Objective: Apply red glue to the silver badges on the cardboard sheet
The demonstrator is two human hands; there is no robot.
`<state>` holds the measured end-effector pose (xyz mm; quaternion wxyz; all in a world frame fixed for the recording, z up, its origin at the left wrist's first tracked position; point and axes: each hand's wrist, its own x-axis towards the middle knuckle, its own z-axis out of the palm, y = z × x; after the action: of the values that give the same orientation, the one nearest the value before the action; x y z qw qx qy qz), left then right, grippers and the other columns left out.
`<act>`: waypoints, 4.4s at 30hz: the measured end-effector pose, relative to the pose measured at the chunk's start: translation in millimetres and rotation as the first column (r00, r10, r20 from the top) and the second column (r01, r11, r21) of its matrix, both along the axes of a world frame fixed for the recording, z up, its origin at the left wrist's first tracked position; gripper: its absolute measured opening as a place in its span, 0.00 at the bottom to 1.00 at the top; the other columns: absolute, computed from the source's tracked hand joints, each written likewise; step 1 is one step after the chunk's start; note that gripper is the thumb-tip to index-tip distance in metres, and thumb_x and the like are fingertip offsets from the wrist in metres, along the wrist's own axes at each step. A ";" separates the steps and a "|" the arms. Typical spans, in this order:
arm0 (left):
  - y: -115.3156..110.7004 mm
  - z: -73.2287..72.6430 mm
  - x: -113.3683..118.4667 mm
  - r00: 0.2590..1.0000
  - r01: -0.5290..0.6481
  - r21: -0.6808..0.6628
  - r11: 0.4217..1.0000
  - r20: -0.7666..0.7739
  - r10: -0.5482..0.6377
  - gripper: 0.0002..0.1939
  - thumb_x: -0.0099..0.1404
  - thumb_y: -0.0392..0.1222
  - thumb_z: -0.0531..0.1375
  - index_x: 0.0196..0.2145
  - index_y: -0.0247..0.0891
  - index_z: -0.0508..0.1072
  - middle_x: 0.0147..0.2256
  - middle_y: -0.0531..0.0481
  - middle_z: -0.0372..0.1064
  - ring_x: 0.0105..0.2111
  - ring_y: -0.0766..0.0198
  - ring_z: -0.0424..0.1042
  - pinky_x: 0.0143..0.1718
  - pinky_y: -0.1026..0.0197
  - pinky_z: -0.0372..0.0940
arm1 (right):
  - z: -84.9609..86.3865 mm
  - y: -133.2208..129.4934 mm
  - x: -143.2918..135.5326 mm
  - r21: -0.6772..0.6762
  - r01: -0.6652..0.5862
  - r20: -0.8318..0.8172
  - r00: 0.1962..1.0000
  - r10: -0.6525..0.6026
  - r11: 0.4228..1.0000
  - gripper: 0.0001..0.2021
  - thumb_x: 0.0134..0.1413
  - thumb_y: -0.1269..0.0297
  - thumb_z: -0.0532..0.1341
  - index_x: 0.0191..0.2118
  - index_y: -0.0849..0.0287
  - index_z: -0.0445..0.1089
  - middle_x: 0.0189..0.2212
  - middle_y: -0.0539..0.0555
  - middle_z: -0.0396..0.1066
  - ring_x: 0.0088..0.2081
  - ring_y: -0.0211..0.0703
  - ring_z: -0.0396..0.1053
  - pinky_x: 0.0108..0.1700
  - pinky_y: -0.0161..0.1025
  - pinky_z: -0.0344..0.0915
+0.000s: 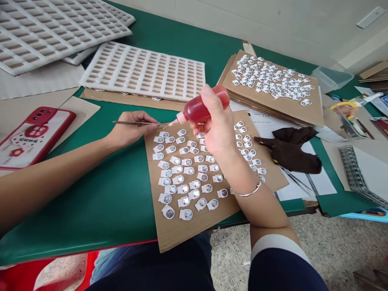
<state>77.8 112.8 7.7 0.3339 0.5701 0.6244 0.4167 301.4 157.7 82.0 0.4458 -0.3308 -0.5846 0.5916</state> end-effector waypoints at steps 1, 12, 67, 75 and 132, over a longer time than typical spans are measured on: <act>-8.1 3.5 1.8 0.999 -0.013 0.026 1.000 -0.038 0.014 0.11 0.54 0.48 0.64 0.30 0.38 0.73 0.32 0.48 0.74 0.33 0.58 0.72 0.32 0.59 0.67 | -0.6 -2.3 -4.3 -0.007 -0.018 -0.004 1.000 0.018 1.000 0.16 0.52 0.43 0.53 0.33 0.51 0.59 0.23 0.48 0.69 0.23 0.41 0.70 0.15 0.36 0.54; -99.7 -1.3 9.5 0.842 0.380 0.314 0.870 -0.507 -0.184 0.11 0.62 0.35 0.56 0.43 0.41 0.67 0.37 0.50 0.73 0.35 0.62 0.72 0.41 0.55 0.62 | -34.3 -16.2 -34.3 0.174 0.012 0.160 0.986 -0.040 0.985 0.17 0.53 0.43 0.53 0.37 0.51 0.56 0.25 0.48 0.65 0.21 0.38 0.67 0.14 0.34 0.56; -108.4 -6.0 39.6 0.314 0.672 0.264 0.692 -0.948 0.057 0.12 0.64 0.26 0.48 0.26 0.30 0.67 0.26 0.42 0.68 0.29 0.59 0.67 0.30 0.56 0.57 | -56.2 -45.0 -44.4 0.456 -0.065 0.408 0.902 -0.144 0.888 0.16 0.42 0.53 0.66 0.33 0.56 0.63 0.28 0.51 0.70 0.30 0.41 0.68 0.33 0.43 0.69; -108.3 -6.8 39.2 0.325 0.670 0.276 0.689 -0.944 0.061 0.10 0.63 0.26 0.50 0.27 0.29 0.68 0.26 0.41 0.68 0.29 0.58 0.67 0.31 0.56 0.57 | -58.5 -45.2 -43.8 0.444 -0.068 0.391 0.912 -0.125 0.894 0.16 0.43 0.56 0.67 0.35 0.55 0.62 0.30 0.50 0.70 0.31 0.40 0.69 0.34 0.42 0.69; -105.8 -3.1 36.4 0.341 0.649 0.258 0.716 -0.940 0.030 0.12 0.62 0.24 0.47 0.28 0.31 0.67 0.28 0.41 0.68 0.28 0.59 0.64 0.30 0.56 0.56 | -58.4 -39.1 -38.8 0.542 -0.066 0.458 0.859 -0.229 0.838 0.18 0.43 0.49 0.65 0.34 0.54 0.60 0.28 0.48 0.69 0.29 0.40 0.68 0.33 0.43 0.68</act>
<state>114.2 7.0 4.6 -0.1774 0.8876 0.4021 0.1381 262.6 118.5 23.6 0.3773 -0.3604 -0.8076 0.2750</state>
